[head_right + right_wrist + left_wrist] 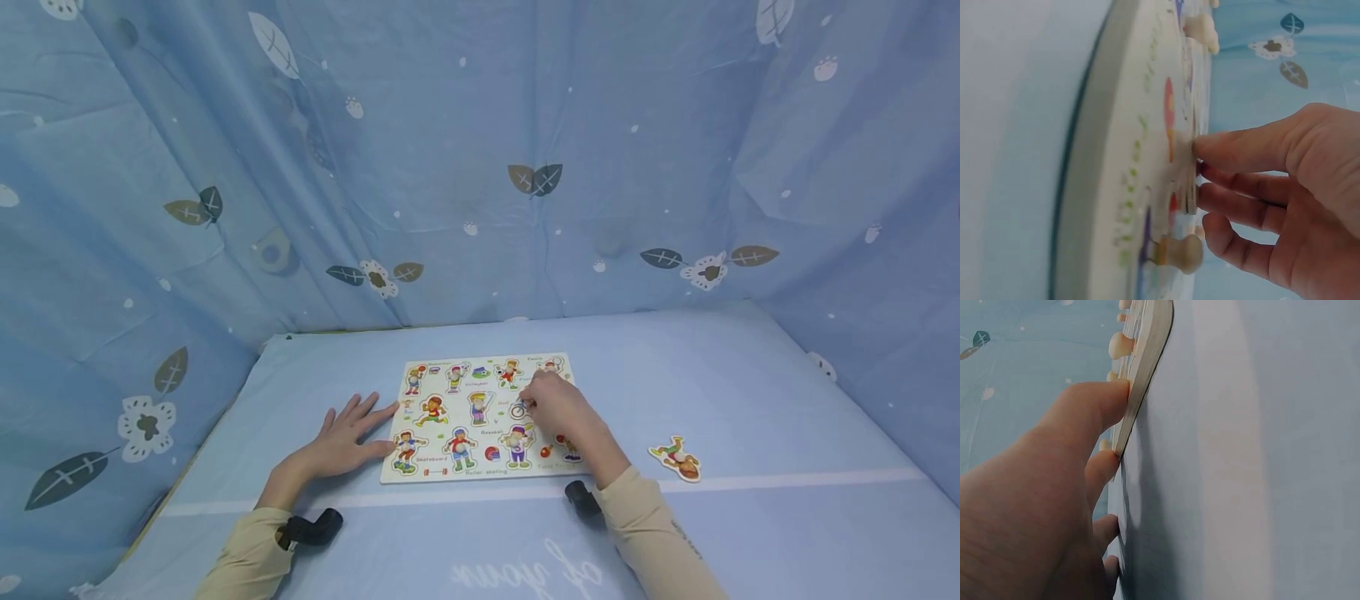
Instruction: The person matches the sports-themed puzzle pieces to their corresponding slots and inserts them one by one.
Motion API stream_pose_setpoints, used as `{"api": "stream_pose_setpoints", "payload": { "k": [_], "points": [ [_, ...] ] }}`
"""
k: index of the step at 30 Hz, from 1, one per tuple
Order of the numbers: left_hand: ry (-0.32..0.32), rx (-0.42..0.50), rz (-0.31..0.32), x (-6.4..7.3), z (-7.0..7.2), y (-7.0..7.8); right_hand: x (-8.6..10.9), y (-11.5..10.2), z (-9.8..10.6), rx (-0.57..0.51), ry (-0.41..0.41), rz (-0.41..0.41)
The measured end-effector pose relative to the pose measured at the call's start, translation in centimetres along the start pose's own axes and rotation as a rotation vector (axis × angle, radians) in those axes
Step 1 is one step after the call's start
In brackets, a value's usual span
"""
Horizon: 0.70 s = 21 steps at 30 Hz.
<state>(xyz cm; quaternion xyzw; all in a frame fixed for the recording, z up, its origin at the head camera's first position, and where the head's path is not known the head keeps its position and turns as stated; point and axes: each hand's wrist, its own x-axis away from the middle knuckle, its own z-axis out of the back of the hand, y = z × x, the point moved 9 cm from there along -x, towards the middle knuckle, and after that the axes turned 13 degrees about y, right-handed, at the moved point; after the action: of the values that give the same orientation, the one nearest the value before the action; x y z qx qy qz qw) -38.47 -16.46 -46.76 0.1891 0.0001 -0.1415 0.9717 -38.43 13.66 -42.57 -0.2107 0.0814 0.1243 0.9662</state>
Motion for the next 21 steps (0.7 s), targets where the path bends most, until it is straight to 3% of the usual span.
{"api": "stream_pose_setpoints", "payload": {
  "k": [4, 12, 21],
  "points": [
    [0.000, -0.002, 0.003, -0.1, -0.1, -0.1, 0.1, 0.1, 0.2, -0.035, -0.038, -0.001],
    [0.002, -0.001, 0.003, -0.3, 0.0, 0.0, 0.8, 0.8, -0.1, -0.134, -0.194, -0.082],
    [-0.002, 0.002, 0.015, 0.1, 0.0, 0.1, 1.1, 1.1, -0.4, -0.143, -0.204, -0.138]
  ]
}}
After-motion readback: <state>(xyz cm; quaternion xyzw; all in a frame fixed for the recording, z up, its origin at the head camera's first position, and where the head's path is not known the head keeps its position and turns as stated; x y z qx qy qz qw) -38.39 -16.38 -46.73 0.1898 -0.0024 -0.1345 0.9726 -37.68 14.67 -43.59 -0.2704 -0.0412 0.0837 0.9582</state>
